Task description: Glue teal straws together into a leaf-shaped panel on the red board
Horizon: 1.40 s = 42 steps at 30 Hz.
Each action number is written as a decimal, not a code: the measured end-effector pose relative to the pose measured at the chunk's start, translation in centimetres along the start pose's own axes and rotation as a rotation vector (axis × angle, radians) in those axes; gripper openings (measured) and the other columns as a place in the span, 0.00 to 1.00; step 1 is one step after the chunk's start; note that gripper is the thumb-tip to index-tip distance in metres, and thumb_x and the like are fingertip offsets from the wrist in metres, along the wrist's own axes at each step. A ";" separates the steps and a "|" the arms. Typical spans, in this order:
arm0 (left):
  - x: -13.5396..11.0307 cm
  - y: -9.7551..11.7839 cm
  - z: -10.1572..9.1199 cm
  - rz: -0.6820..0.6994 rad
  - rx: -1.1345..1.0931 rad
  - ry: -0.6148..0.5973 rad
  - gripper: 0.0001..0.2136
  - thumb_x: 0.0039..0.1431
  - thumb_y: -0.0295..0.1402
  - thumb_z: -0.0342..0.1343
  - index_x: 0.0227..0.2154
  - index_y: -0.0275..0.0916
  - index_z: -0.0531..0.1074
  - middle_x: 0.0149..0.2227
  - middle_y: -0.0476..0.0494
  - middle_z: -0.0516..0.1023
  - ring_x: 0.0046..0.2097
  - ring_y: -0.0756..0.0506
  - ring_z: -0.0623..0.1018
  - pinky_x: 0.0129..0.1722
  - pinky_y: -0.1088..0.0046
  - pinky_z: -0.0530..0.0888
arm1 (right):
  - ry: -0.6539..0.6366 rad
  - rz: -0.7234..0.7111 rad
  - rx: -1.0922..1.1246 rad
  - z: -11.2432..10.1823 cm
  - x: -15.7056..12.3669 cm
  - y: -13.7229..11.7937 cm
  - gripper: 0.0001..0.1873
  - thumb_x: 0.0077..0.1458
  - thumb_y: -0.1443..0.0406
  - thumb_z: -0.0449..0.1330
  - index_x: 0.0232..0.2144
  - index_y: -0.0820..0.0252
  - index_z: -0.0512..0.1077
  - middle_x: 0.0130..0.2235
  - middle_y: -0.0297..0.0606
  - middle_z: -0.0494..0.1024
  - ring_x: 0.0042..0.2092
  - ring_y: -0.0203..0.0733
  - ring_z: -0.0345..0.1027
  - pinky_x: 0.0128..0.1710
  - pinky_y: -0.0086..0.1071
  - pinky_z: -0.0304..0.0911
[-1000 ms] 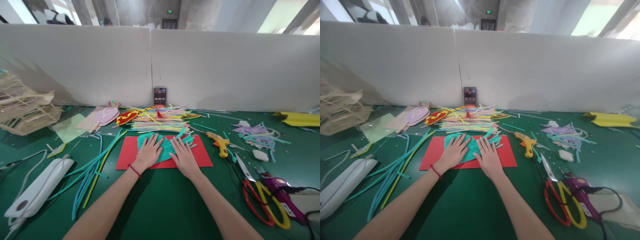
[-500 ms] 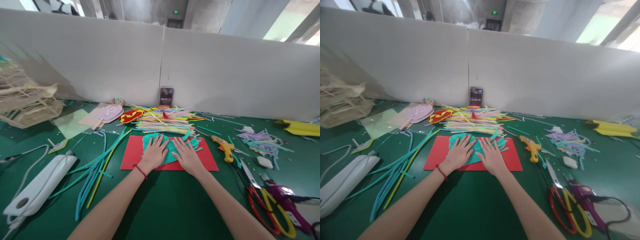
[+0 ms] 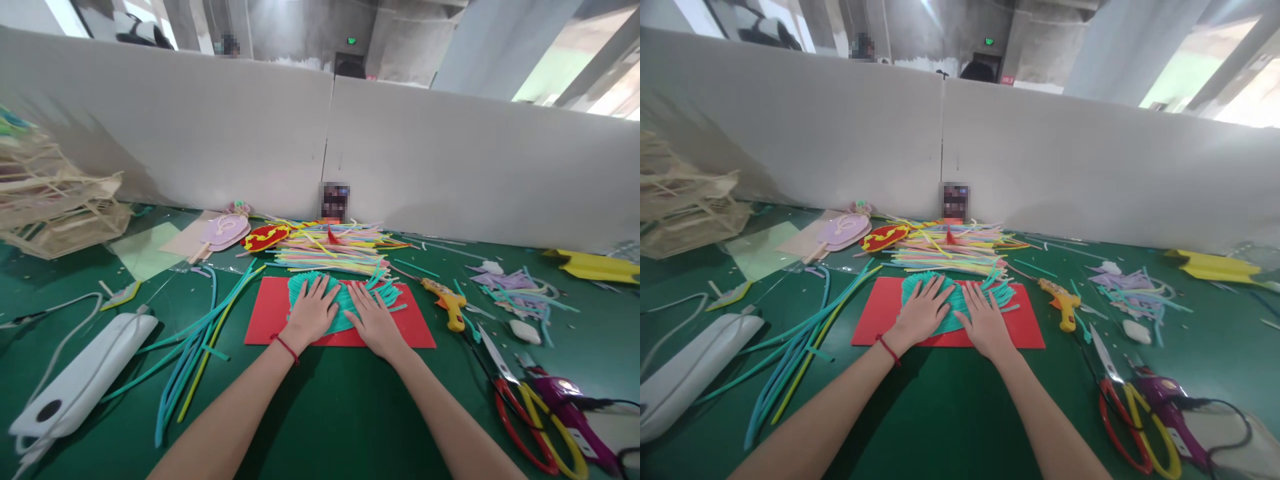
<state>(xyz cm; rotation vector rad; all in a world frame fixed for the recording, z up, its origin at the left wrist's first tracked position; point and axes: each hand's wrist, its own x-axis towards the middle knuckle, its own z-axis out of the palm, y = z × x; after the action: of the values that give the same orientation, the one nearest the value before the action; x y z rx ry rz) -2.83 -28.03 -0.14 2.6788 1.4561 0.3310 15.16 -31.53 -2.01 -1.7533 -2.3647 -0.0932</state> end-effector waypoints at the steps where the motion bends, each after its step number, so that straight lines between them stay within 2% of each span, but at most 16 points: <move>1: 0.0 0.0 0.0 0.002 0.000 -0.001 0.21 0.67 0.40 0.40 0.61 0.45 0.58 0.66 0.41 0.54 0.67 0.39 0.53 0.63 0.51 0.54 | 0.003 0.009 0.002 0.1 0.0 -0.1 0.33 0.65 0.50 0.35 0.64 0.61 0.51 0.65 0.40 0.53 0.67 0.45 0.44 0.64 0.49 0.44; 6: 0.0 -0.1 0.0 -0.006 0.015 -0.003 0.21 0.67 0.40 0.39 0.62 0.46 0.58 0.66 0.41 0.54 0.66 0.39 0.53 0.62 0.50 0.54 | 0.019 0.029 0.052 0.2 -0.1 -0.3 0.32 0.65 0.51 0.37 0.64 0.62 0.52 0.65 0.42 0.55 0.67 0.45 0.45 0.64 0.49 0.44; 10: 0.0 0.0 -0.2 -0.005 0.024 -0.012 0.22 0.67 0.40 0.39 0.62 0.46 0.58 0.66 0.41 0.55 0.66 0.39 0.54 0.63 0.51 0.54 | 0.102 0.032 0.157 0.2 -0.3 -0.1 0.30 0.65 0.53 0.39 0.64 0.60 0.52 0.65 0.43 0.56 0.66 0.44 0.46 0.64 0.48 0.46; 16: 0.1 0.0 -0.4 -0.009 0.013 -0.023 0.22 0.67 0.40 0.40 0.62 0.46 0.56 0.66 0.42 0.53 0.67 0.40 0.53 0.63 0.51 0.54 | 0.191 0.053 0.328 0.4 -0.3 0.5 0.22 0.64 0.58 0.45 0.55 0.59 0.66 0.62 0.45 0.62 0.65 0.47 0.50 0.62 0.50 0.50; 19: 0.1 -0.1 -0.4 -0.012 0.012 -0.025 0.22 0.67 0.40 0.41 0.62 0.46 0.56 0.66 0.42 0.53 0.67 0.40 0.53 0.63 0.51 0.54 | 0.209 0.062 0.362 0.4 -0.3 0.6 0.18 0.63 0.60 0.47 0.50 0.58 0.69 0.61 0.45 0.63 0.64 0.47 0.51 0.62 0.51 0.51; 24: 0.2 0.0 -0.5 -0.014 0.020 -0.050 0.22 0.66 0.39 0.41 0.62 0.44 0.57 0.67 0.42 0.52 0.67 0.40 0.53 0.63 0.51 0.53 | 0.212 0.075 0.360 0.2 -0.3 0.4 0.17 0.63 0.61 0.47 0.47 0.61 0.69 0.60 0.46 0.65 0.64 0.47 0.52 0.62 0.49 0.51; 28: 0.2 0.1 -0.8 -0.013 0.012 -0.053 0.22 0.66 0.39 0.42 0.62 0.44 0.57 0.67 0.42 0.53 0.67 0.40 0.52 0.63 0.51 0.53 | 0.196 0.075 0.352 0.2 -0.3 0.3 0.18 0.63 0.61 0.46 0.50 0.63 0.67 0.60 0.46 0.65 0.64 0.48 0.52 0.62 0.50 0.50; 34: 0.2 0.1 -0.8 -0.016 0.004 -0.062 0.22 0.66 0.39 0.42 0.62 0.44 0.57 0.67 0.41 0.52 0.67 0.40 0.51 0.63 0.51 0.53 | 0.225 0.077 0.353 0.4 -0.3 0.4 0.16 0.63 0.61 0.46 0.47 0.59 0.69 0.59 0.45 0.67 0.64 0.47 0.53 0.61 0.50 0.52; 42: 0.2 0.0 -0.5 -0.010 0.009 -0.046 0.22 0.66 0.39 0.41 0.62 0.45 0.57 0.67 0.41 0.52 0.67 0.40 0.52 0.63 0.50 0.52 | 0.235 0.066 0.343 0.5 -0.2 0.5 0.16 0.62 0.61 0.46 0.45 0.59 0.70 0.60 0.46 0.66 0.64 0.48 0.53 0.61 0.51 0.52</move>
<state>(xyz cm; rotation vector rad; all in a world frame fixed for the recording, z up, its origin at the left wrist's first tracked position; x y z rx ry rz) -2.82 -27.87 0.41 2.6669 1.4610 0.2614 15.66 -31.48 -2.58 -1.5602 -2.0159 0.1044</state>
